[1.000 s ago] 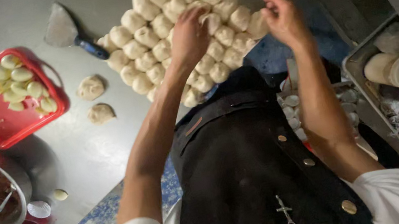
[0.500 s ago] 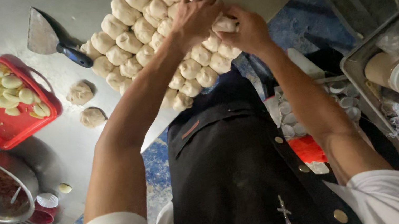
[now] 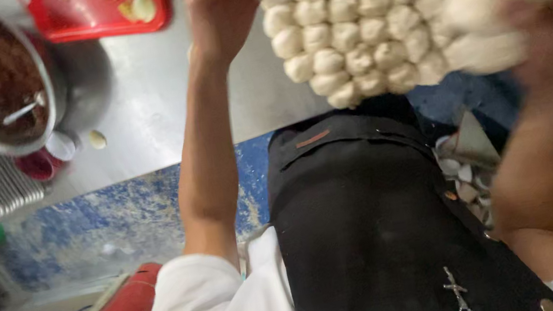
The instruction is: The person prepares siopao by flattening pieces of dough, scooping a meat filling and a piece of boiled egg into the center, and pleating the dough around the filling to seal it.
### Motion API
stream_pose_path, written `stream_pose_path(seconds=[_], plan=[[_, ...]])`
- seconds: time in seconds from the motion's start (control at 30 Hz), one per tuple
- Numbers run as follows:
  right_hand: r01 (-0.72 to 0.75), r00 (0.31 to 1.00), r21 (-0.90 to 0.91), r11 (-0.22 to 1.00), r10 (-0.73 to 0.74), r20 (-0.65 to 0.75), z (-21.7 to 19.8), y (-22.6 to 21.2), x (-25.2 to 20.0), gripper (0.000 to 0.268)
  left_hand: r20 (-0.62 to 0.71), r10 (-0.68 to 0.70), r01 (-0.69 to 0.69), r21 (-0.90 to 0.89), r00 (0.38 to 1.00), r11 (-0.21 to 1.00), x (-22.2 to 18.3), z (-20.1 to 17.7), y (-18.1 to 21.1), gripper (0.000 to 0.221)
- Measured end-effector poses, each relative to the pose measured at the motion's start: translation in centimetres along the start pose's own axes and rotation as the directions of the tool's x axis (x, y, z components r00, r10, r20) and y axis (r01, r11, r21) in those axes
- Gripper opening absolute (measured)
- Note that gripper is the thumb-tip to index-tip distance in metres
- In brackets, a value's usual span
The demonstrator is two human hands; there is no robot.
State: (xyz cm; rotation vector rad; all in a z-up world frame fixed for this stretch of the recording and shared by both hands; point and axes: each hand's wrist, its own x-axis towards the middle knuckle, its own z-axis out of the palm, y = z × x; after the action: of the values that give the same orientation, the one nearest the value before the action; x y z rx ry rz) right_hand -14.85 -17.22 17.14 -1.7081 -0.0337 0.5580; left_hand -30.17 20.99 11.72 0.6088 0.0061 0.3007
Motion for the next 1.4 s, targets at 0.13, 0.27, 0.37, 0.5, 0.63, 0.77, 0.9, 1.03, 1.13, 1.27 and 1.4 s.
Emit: stream_pose_path(seconds=[0.13,0.27,0.37,0.5,0.63,0.77,0.9,1.03,1.13,1.27,1.4], plan=[[-0.1,0.948,-0.086,0.991,0.121,0.293,12.0,2.1,-0.8,0.087,-0.395,0.015,0.105,0.281,0.919,0.954,-11.6,-1.2,6.5,0.044],[0.343,0.809,-0.282,0.896,-0.129,0.574,23.8,8.3,0.0,0.067,-0.632,-0.084,0.491,0.504,0.77,0.71,-19.5,-4.6,7.0,0.039],[0.65,0.727,-0.53,0.544,-0.243,0.642,25.2,10.1,-0.5,0.075,-0.551,-0.104,0.407,0.463,0.828,0.787,-21.6,-5.8,5.7,0.04],[0.409,0.765,-0.584,0.701,0.085,0.638,21.7,8.7,-4.4,0.064,-0.598,-0.161,0.587,0.637,0.785,0.499,-21.6,-5.4,3.6,0.042],[0.31,0.807,-0.664,0.68,0.181,0.562,18.4,7.7,-5.1,0.059,-0.392,0.005,0.392,0.919,0.92,0.045,-17.3,-5.9,0.0,0.057],[0.218,0.84,-0.625,0.75,0.182,0.511,12.1,7.6,-3.4,0.056,-0.343,0.039,0.335,0.932,0.939,0.139,-12.5,-3.9,-1.7,0.057],[0.214,0.93,-0.481,0.85,-0.027,0.367,1.9,10.2,4.2,0.043,-0.359,-0.117,0.374,0.916,0.926,0.149,-6.1,1.4,-4.5,0.054],[0.433,0.865,-0.567,0.701,-0.501,0.042,-4.1,16.1,15.1,0.037,-0.298,-0.25,0.334,0.936,0.921,0.115,-1.8,8.2,-9.5,0.054],[0.533,0.733,-0.677,0.508,-0.677,0.07,-4.4,19.0,18.2,0.047,-0.288,-0.431,0.362,0.927,0.855,0.099,-0.8,12.4,-13.4,0.051],[0.302,0.946,-0.522,0.798,-0.318,0.06,-4.3,18.3,20.6,0.038,-0.074,-0.414,0.222,0.921,0.907,0.321,-1.1,14.4,-16.5,0.042],[0.517,0.85,-0.316,0.796,-0.521,0.078,-8.1,9.8,16.6,0.03,-0.272,-0.449,0.476,0.761,0.851,0.441,-1.3,14.5,-17.1,0.038]])
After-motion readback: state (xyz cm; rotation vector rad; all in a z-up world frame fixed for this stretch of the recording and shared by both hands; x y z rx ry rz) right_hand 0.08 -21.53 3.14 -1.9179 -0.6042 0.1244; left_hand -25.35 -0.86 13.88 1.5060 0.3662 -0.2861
